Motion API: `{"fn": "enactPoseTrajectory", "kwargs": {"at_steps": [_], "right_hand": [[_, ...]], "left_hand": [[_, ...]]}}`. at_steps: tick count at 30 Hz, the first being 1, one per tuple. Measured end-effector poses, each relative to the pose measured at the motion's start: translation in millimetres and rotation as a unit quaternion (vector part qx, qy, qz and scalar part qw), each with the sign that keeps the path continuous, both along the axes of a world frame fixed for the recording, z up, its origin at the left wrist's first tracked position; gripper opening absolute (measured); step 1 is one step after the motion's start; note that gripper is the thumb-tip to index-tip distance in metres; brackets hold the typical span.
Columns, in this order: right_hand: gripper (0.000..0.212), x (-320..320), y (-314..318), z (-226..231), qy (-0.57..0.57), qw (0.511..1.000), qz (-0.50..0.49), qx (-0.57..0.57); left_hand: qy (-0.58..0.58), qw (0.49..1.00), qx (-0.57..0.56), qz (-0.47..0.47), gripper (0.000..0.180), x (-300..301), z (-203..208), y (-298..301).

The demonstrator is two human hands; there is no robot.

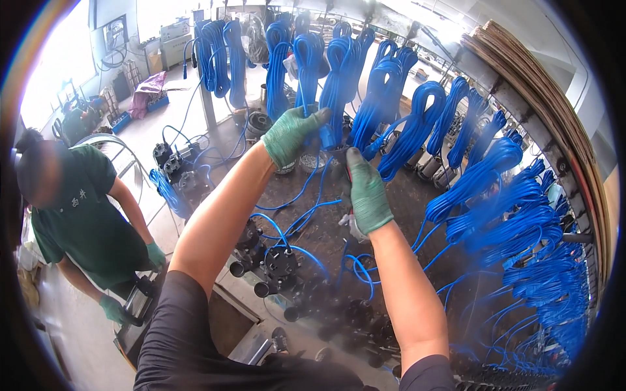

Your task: The person connects wires to a series of submersible pumps on a workbench. The person picks up wire ends, inserts them into connector housings, and pushes the connectors together.

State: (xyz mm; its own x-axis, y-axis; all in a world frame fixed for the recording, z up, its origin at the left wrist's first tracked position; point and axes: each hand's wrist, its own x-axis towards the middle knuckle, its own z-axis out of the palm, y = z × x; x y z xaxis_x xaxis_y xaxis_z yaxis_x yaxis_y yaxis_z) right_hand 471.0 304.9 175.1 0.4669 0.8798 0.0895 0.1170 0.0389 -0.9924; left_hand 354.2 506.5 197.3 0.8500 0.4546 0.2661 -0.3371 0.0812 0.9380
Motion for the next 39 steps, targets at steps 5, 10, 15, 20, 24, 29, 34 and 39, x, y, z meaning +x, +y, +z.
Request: {"fn": "enactPoseTrajectory", "kwargs": {"at_steps": [5, 10, 15, 20, 24, 29, 34, 39], "right_hand": [[0.024, -28.0, 15.5, -0.1, 0.039, 0.991, -0.096, 0.088], [0.024, -33.2, 26.6, -9.6, -0.202, 0.953, -0.198, 0.108], [0.023, -49.2, 31.0, -9.7, -0.319, 0.895, -0.268, 0.161], [0.022, -45.6, 39.3, -8.3, -0.345, 0.881, -0.296, 0.132], [0.030, -56.6, 50.2, -10.5, -0.171, 0.944, -0.237, 0.153], [0.022, -50.1, 61.0, -8.5, -0.255, 0.907, -0.295, 0.159], [0.021, -25.6, 88.2, 7.4, -0.356, 0.868, -0.301, 0.172], [0.029, -7.4, 47.4, 23.7, -0.061, 0.983, -0.131, 0.110]], "left_hand": [[-0.006, 0.997, -0.048, 0.056, 0.049, 5.2, -5.1, -5.5], [0.000, 0.993, -0.077, 0.089, 0.045, 3.4, -0.7, -13.0], [-0.019, 0.991, -0.057, 0.117, 0.044, 9.7, 0.6, -23.8], [-0.046, 0.981, -0.151, 0.110, 0.033, 17.8, -1.5, -28.4], [-0.081, 0.964, -0.237, 0.089, 0.031, 26.3, -14.3, -36.0], [-0.104, 0.935, -0.320, 0.111, 0.024, 32.1, -10.5, -46.0], [-0.127, 0.958, -0.233, 0.109, 0.029, 45.7, -1.3, -15.7], [0.021, 0.993, -0.012, 0.119, 0.039, 10.3, -21.5, 7.8]]}}
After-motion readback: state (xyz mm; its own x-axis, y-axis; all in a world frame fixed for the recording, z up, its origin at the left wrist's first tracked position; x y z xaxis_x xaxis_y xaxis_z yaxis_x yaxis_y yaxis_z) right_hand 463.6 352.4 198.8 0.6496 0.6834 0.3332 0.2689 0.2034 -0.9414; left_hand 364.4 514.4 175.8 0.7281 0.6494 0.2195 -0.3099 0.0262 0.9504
